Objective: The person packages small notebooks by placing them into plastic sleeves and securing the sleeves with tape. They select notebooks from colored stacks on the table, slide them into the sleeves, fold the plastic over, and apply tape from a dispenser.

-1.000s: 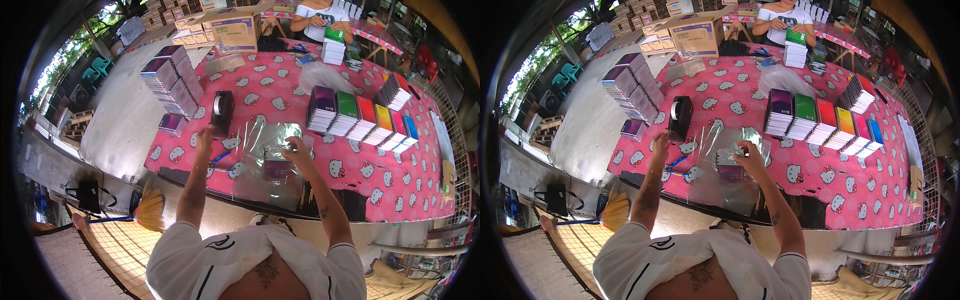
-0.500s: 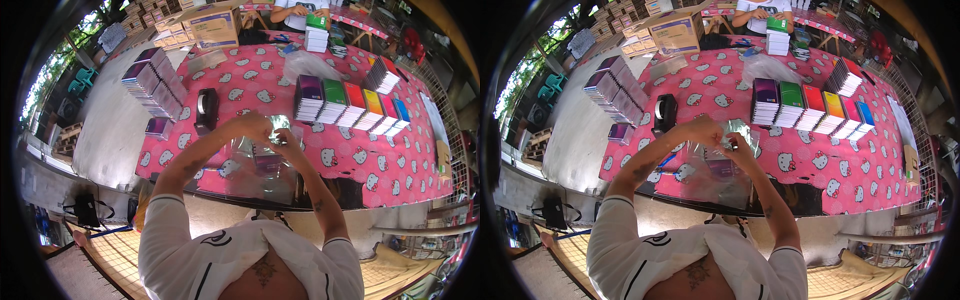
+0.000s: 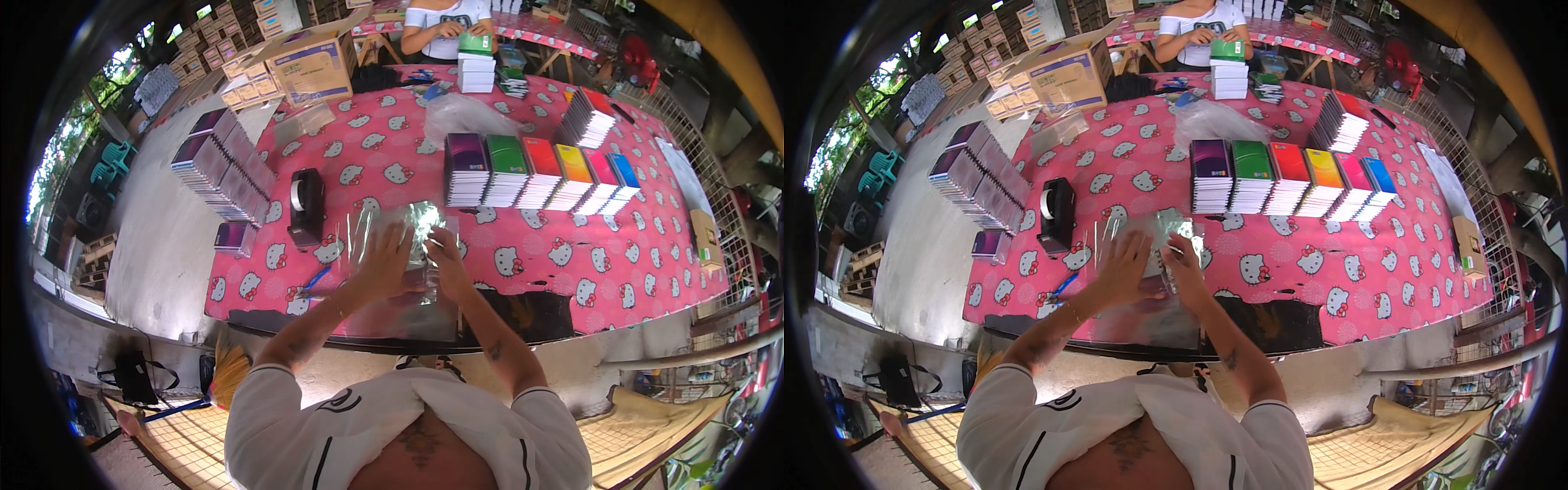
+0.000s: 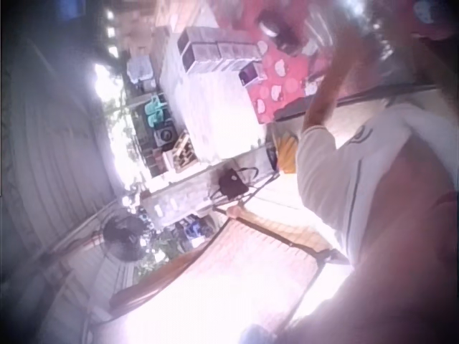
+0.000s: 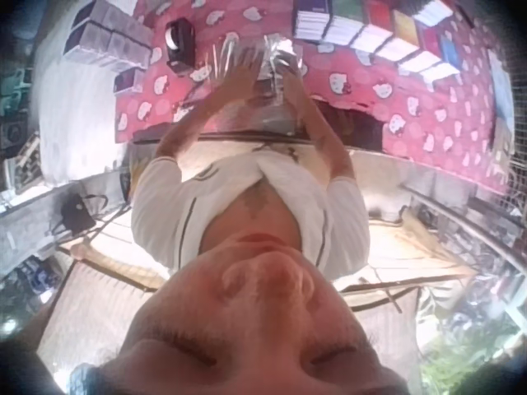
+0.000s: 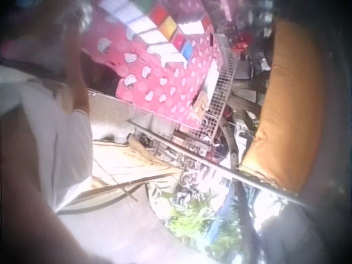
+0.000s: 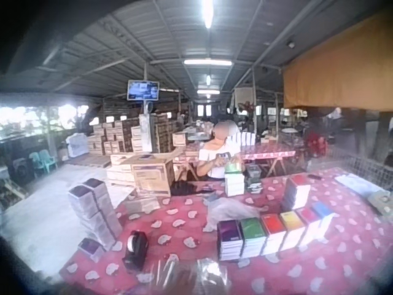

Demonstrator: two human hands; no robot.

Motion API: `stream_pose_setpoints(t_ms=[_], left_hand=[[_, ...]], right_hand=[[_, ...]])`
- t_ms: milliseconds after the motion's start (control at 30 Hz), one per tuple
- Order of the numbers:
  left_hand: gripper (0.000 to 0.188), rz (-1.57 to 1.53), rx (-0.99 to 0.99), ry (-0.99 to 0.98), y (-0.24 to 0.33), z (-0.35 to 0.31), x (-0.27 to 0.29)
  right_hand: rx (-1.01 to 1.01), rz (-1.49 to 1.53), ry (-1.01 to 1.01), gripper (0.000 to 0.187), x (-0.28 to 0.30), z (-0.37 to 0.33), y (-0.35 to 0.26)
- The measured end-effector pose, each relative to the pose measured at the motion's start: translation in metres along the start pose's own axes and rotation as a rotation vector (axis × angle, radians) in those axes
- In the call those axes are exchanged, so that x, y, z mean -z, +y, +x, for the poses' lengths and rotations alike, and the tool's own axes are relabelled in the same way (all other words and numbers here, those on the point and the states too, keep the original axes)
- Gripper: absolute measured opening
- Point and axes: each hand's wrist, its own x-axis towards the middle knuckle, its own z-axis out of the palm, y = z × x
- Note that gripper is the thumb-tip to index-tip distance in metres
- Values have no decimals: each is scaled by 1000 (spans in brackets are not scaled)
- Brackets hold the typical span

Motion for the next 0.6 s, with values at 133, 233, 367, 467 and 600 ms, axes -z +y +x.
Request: stream_pose_setpoints(t_ms=[133, 233, 367, 467, 600], left_hand=[[87, -84, 94, -185, 7, 6, 4], [82, -367, 332, -209, 6, 10, -3], [70, -1128, 663, 4, -1, -69, -15], [61, -1247, 574, 314, -19, -99, -49], [46, -705, 317, 350, -11, -58, -8]], right_hand=[[-609, 124, -301, 46, 42, -44, 68], [-779, 634, -546, 53, 3, -73, 67], [-302, 663, -300, 55, -14, -49, 2], [1, -363, -429, 60, 13, -13, -26], [153, -704, -468, 54, 21, -2, -23]])
